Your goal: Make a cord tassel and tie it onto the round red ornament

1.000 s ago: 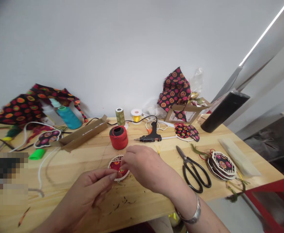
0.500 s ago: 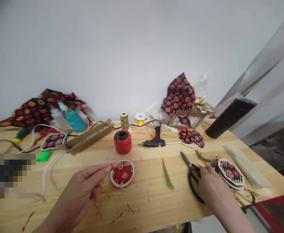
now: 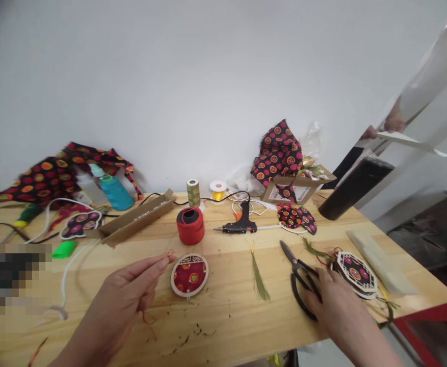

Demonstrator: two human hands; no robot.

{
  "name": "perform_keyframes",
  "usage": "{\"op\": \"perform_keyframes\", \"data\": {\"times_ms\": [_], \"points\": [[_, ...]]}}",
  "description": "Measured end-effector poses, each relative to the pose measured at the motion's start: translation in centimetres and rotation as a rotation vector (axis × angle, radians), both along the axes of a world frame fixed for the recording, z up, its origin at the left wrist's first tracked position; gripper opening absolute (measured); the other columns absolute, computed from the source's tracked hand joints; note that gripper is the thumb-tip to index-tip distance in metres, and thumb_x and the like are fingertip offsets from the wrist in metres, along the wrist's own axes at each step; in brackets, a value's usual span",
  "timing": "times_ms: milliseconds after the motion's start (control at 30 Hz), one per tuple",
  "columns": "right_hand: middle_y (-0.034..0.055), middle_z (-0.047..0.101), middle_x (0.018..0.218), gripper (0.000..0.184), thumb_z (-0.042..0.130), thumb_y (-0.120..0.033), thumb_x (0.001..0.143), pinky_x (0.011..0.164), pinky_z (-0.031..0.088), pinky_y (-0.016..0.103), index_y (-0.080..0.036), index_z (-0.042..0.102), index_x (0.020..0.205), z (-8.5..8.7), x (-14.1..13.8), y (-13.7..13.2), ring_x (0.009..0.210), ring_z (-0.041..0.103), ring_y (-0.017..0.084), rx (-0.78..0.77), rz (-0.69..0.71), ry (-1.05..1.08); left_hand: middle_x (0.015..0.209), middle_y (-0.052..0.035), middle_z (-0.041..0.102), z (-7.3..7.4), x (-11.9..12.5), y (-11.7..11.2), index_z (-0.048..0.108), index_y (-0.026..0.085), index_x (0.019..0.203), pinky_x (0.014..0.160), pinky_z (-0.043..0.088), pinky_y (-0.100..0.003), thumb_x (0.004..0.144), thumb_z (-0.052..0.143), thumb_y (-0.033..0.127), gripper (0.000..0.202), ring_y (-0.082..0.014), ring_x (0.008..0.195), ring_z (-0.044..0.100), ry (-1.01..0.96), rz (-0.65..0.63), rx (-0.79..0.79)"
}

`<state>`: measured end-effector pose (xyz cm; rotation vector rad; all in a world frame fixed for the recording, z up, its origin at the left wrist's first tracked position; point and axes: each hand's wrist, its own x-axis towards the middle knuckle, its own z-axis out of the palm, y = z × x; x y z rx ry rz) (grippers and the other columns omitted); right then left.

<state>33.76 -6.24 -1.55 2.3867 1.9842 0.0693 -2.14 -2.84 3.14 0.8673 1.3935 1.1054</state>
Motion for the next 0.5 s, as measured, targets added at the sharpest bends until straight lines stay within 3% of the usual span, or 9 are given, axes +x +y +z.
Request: {"op": "perform_keyframes", "data": {"times_ms": [200, 333, 400, 500], "points": [[0.0187, 0.069, 0.094, 0.031, 0.046, -0.017, 0.072, 0.074, 0.05, 0.036, -0.009, 0.065, 0.095, -0.3, -0.6, 0.2, 0.086, 0.067, 0.029, -0.062, -0.007, 0.073, 0.035, 0.0101, 0.038, 0.0, 0.1, 0.2, 0.077, 0.017, 0.083, 0.034, 0.023, -0.02, 0.063, 0.074, 0.042, 0.032, -0.0073, 0.036, 0.029, 0.046, 0.031, 0.02], [0.018, 0.069, 0.088, 0.027, 0.048, -0.019, 0.067, 0.071, 0.05, 0.038, -0.012, 0.065, 0.087, 0.7, -0.8, 0.6, 0.081, 0.067, 0.031, -0.064, -0.062, 0.163, 0.031, 0.0098, 0.042, 0.4, 0.2, 0.3, 0.078, 0.021, 0.079, 0.04, 0.038, -0.022, 0.066, 0.073, 0.037, 0.021, -0.0105, 0.037, 0.041, 0.107, 0.043, 0.037], [0.0156, 0.068, 0.082, 0.026, 0.051, -0.027, 0.068, 0.068, 0.05, 0.038, -0.014, 0.063, 0.087, 1.9, -1.6, 0.4, 0.075, 0.065, 0.03, -0.01, -0.083, 0.32, 0.036, 0.0073, 0.054, 0.5, 0.1, 0.3, 0.079, 0.023, 0.078, 0.054, 0.049, -0.023, 0.067, 0.072, 0.035, 0.018, -0.0143, 0.048, 0.056, 0.143, 0.042, 0.063], [0.0084, 0.063, 0.07, 0.029, 0.052, -0.045, 0.076, 0.06, 0.049, 0.031, -0.018, 0.059, 0.084, 3.5, -4.3, -0.4, 0.067, 0.062, 0.024, 0.018, -0.012, 0.825, 0.065, 0.0021, 0.076, 0.6, 0.1, 0.3, 0.079, 0.025, 0.077, 0.074, 0.053, -0.027, 0.067, 0.073, 0.034, 0.015, -0.0203, 0.076, 0.069, 0.196, 0.014, 0.123]]}}
